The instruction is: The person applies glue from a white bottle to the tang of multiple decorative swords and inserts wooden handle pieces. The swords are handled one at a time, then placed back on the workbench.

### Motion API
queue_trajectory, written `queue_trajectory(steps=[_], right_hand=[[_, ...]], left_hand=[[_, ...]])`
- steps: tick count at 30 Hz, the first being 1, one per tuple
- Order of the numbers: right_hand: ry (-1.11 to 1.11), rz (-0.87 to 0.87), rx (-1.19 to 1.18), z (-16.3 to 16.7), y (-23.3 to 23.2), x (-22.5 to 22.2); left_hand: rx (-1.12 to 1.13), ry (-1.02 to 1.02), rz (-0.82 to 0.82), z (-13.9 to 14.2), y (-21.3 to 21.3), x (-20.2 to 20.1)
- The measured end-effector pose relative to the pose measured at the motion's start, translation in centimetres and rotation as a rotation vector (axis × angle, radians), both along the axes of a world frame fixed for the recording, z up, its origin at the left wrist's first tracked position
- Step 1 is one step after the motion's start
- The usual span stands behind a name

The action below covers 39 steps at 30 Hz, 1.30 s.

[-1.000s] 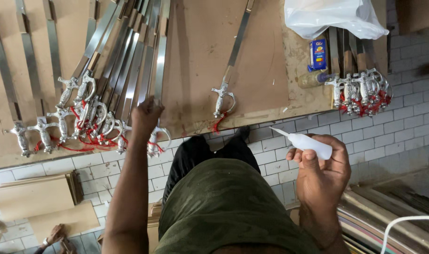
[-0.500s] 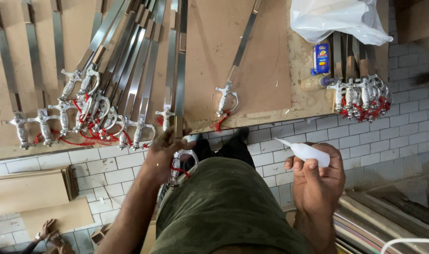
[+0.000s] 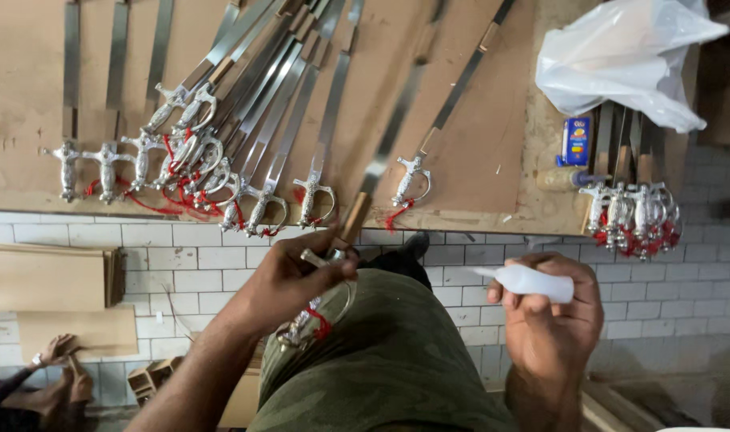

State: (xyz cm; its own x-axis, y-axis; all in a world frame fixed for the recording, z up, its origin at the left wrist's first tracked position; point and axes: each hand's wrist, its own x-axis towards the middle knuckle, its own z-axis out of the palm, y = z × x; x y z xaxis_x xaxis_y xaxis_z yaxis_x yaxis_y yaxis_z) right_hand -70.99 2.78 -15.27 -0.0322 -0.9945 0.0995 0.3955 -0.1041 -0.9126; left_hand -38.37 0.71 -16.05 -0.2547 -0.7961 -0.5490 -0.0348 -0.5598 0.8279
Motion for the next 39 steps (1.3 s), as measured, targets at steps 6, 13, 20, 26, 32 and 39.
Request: queue_trajectory(steps=[6,13,20,26,32,39], right_hand=[[0.303,0.093,-0.094,5.4,-0.2,0.4],[0.736,0.089,-0.312,10.6,-1.3,0.2],[1.076,0.18,-0.27,13.4,-0.9,-0.8],[1.272,0.29,-0.225,15.4,-1.4,0.9],[1.336,0.248,-0.281,16.0,-1.7,-2.1],[1.046,-0.154,-0.379,12.9,-1.7,-0.6]], left_hand=[[-0.173,0.126,-0.175,7.2,0.0,0.8],[-0.49,0.221,-0.342,10.1,0.0,0.4],[-0.314,0.192,-0.491,11.0,-0.6,0.1],[-0.392,0.213,-0.481,10.8,-0.6,0.0],[-0.402,0.113,-0.538,10.3,-0.4,-0.2],[-0.465,0.285,-0.419,9.5,0.0,-0.1]])
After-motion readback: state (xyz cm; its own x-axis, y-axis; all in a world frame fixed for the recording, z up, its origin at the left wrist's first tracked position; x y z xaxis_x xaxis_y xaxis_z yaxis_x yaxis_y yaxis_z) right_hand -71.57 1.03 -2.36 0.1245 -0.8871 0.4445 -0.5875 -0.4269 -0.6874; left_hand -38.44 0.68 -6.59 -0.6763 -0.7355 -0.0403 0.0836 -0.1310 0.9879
